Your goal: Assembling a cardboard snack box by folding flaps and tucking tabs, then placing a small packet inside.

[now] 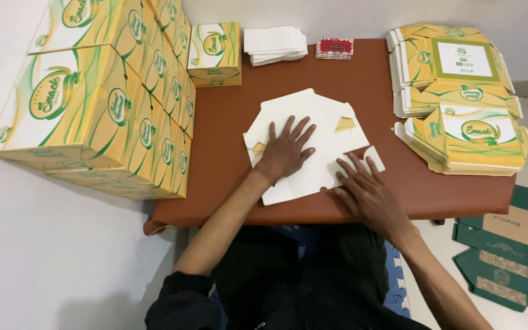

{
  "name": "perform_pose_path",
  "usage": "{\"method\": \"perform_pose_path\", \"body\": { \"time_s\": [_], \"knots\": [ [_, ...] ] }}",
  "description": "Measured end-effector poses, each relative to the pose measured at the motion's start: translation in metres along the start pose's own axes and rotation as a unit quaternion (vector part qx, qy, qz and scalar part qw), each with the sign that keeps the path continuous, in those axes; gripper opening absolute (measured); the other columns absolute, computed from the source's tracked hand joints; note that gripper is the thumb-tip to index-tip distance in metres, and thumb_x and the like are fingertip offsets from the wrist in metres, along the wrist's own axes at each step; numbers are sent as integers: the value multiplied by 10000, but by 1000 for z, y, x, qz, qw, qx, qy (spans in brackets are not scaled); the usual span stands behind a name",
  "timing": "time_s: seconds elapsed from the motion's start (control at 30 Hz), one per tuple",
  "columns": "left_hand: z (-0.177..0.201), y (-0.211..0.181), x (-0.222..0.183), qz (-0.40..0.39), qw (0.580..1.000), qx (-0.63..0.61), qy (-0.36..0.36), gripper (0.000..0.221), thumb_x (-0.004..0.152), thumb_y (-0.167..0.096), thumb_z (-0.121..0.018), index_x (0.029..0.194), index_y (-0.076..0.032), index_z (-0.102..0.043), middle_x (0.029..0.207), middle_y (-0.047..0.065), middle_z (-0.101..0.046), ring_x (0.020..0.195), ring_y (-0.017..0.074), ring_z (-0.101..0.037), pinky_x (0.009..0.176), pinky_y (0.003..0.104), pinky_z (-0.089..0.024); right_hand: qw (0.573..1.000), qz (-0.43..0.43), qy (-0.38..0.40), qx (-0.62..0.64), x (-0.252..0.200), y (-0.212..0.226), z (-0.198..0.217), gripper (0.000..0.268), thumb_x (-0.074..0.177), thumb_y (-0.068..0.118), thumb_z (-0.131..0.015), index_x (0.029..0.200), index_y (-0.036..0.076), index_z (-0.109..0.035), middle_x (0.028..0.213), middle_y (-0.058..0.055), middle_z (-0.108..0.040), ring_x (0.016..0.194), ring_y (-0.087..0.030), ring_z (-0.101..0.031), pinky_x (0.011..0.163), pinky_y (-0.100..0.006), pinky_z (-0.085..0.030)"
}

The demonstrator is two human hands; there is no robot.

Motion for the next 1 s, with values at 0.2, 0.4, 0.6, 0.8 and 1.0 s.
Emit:
{"method": "perform_pose_path", "body": {
  "time_s": [0.2,0.4,0.6,0.8,1.0],
  "knots": [
    [34,3,-2,-79,995,-65,19,583,1163,-384,-407,1716,-222,-315,1798,73,-264,1663,364,-195,1287,748,-97,987,-127,49,87,-13,12,-5,405,1070,432,-624,1322,138,-742,1588,-135,-594,1571,-377,-413,1315,-602,-223],
    [45,7,-1,-125,986,45,-103,452,1183,-227,-413,1621,-119,-440,1624,152,-548,1508,343,-516,1259,631,-333,985,-155,39,68,-16,19,-6,339,1064,405,-660,1303,187,-759,1509,-70,-670,1539,-334,-472,1318,-553,-260],
    [56,28,46,-99,953,159,-236,339,1088,-84,-580,1415,-176,-592,1352,58,-732,1292,236,-696,1157,532,-456,980,-180,31,81,-18,23,1,313,1052,406,-678,1255,196,-789,1455,-61,-709,1509,-331,-516,1303,-553,-307],
    [57,39,57,-94,961,141,-217,382,1107,-77,-565,1473,-185,-576,1470,79,-668,1371,257,-641,1169,582,-418,976,-195,-26,98,-19,23,2,283,1003,333,-756,1236,180,-805,1499,-115,-680,1488,-374,-534,1271,-540,-368],
    [70,35,12,-82,962,51,-255,505,1208,-252,-420,1703,-241,-323,1698,117,-435,1545,307,-478,1241,639,-354,943,-301,-77,119,-29,13,17,483,1047,332,-745,1436,53,-682,1515,-293,-609,1451,-530,-505,1259,-688,-278]
  ]
}}
Point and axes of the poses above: each hand's wrist, its own x-axis towards the middle knuckle, its own z-axis out of the back of the hand, y = z × x, the point moved 2 cm from there along x, towards the middle knuckle
